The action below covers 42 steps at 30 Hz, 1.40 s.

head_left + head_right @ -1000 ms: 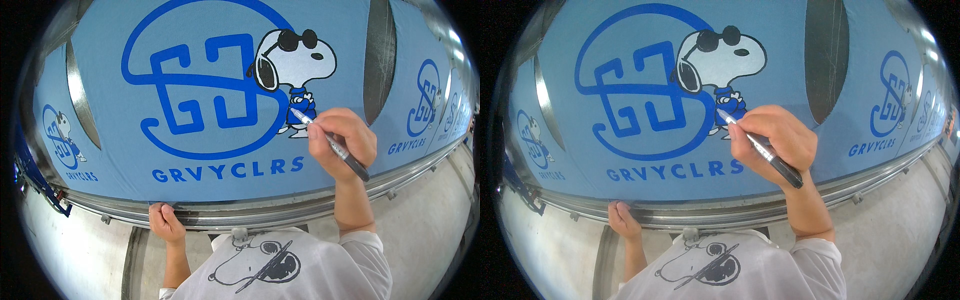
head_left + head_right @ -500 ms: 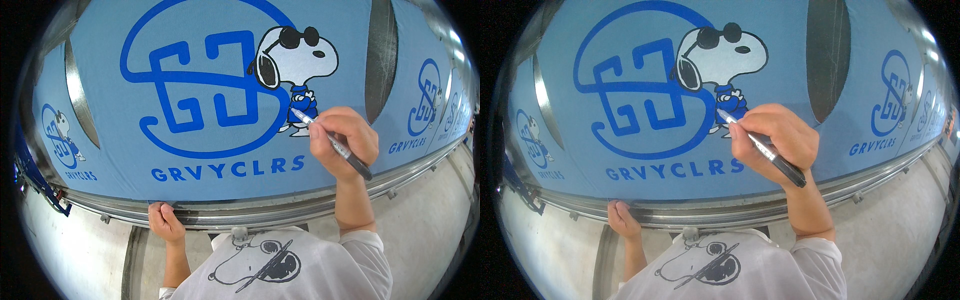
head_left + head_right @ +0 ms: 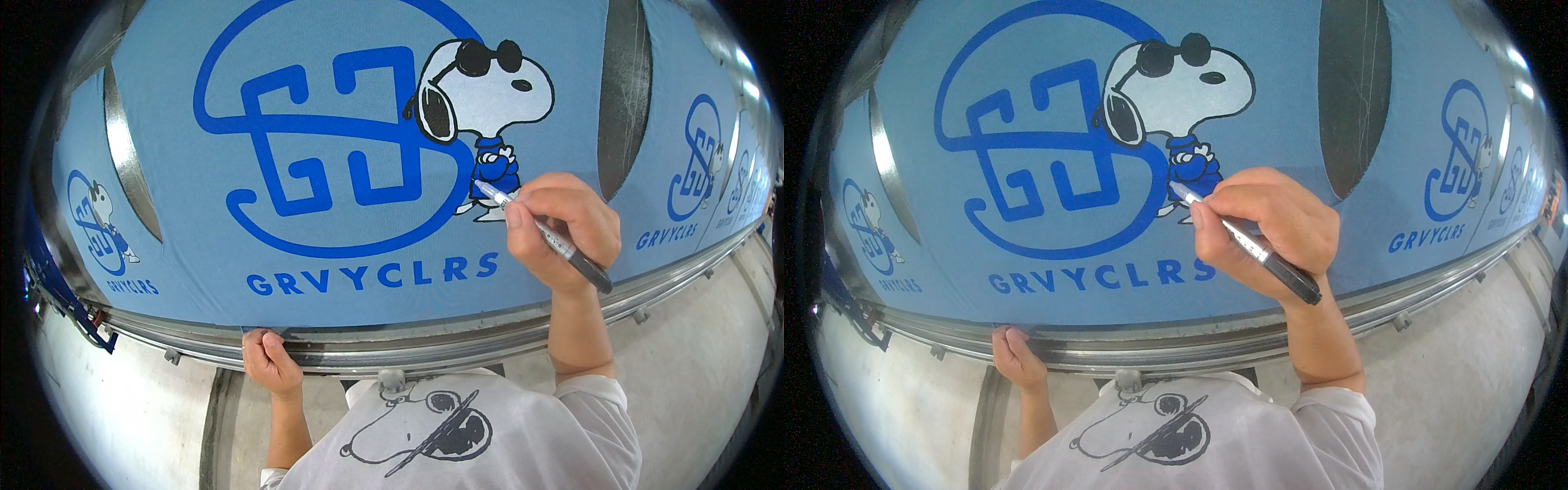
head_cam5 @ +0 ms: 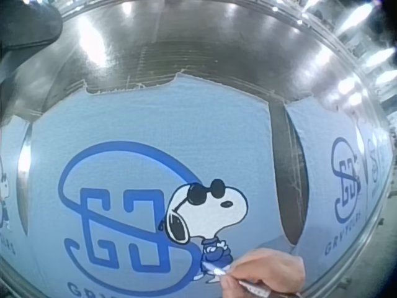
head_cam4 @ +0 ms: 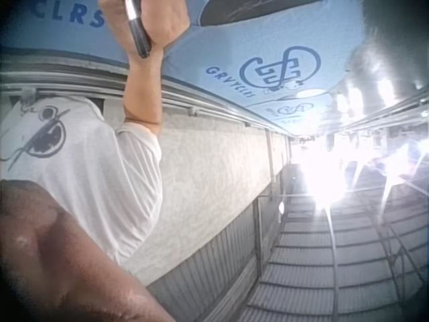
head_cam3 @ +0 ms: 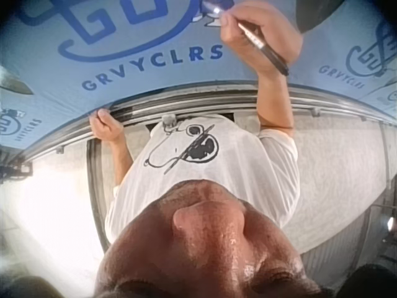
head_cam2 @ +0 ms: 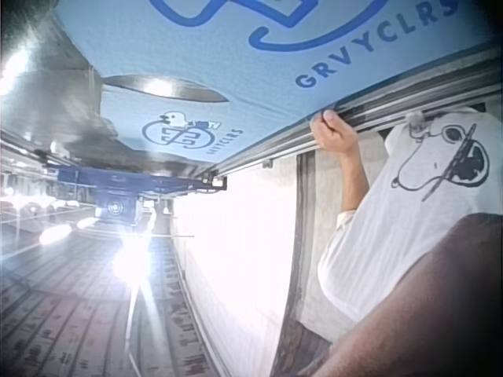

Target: The person uses a silver marker to draw details on a blue stencil featuring a cartoon dog and a logo. They then open a container of green paint and use a small stick to apply the paint to a yellow stencil with the same design.

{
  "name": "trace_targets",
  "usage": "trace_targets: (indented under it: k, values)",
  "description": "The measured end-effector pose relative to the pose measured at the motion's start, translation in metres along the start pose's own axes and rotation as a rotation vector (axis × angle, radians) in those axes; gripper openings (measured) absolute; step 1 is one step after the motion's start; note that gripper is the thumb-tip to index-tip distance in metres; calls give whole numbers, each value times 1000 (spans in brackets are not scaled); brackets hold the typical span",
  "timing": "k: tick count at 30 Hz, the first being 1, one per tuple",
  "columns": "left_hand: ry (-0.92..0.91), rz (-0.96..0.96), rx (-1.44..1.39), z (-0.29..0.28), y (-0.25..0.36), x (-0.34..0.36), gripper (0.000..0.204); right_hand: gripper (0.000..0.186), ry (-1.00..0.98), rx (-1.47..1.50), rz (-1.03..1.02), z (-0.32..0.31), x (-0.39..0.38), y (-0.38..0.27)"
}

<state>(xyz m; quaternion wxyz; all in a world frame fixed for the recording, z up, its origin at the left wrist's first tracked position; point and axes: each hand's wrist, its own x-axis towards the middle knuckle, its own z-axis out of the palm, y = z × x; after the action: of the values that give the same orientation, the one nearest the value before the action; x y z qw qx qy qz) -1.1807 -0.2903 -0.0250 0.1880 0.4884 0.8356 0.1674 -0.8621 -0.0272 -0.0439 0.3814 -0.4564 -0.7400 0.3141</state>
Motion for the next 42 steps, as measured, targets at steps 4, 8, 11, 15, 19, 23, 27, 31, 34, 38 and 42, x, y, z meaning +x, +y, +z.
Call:
trace_targets:
  k: [4,8,11,15,19,23,27,31,34,38,42]
  values:
    - [4,-10,-7,1,0,-1,32,19,-4,13,3,0,0,1]
    - [-5,-11,0,0,-4,-3,32,19,-32,13,-43,-1,1,3]
    - [2,-4,2,1,-1,-1,33,18,-35,19,-68,0,1,4]
    - [3,-4,-7,1,-1,0,32,17,-48,26,-58,-1,1,4]
    - [15,-13,-12,1,1,1,30,19,-36,49,18,-2,0,1]
    - [19,-14,-7,2,-1,-1,29,19,78,132,190,-7,-6,0]
    - [11,-8,-2,1,0,-1,29,20,167,201,243,-10,-10,9]
    - [-12,-1,7,0,-1,0,29,20,134,124,174,-4,-5,3]
    - [-13,-7,-2,0,-1,-1,30,20,117,44,116,0,-1,1]
    - [-15,-13,12,0,-1,0,30,19,105,10,81,0,1,2]
    - [-8,-7,24,1,0,1,31,19,98,-1,65,-1,2,3]
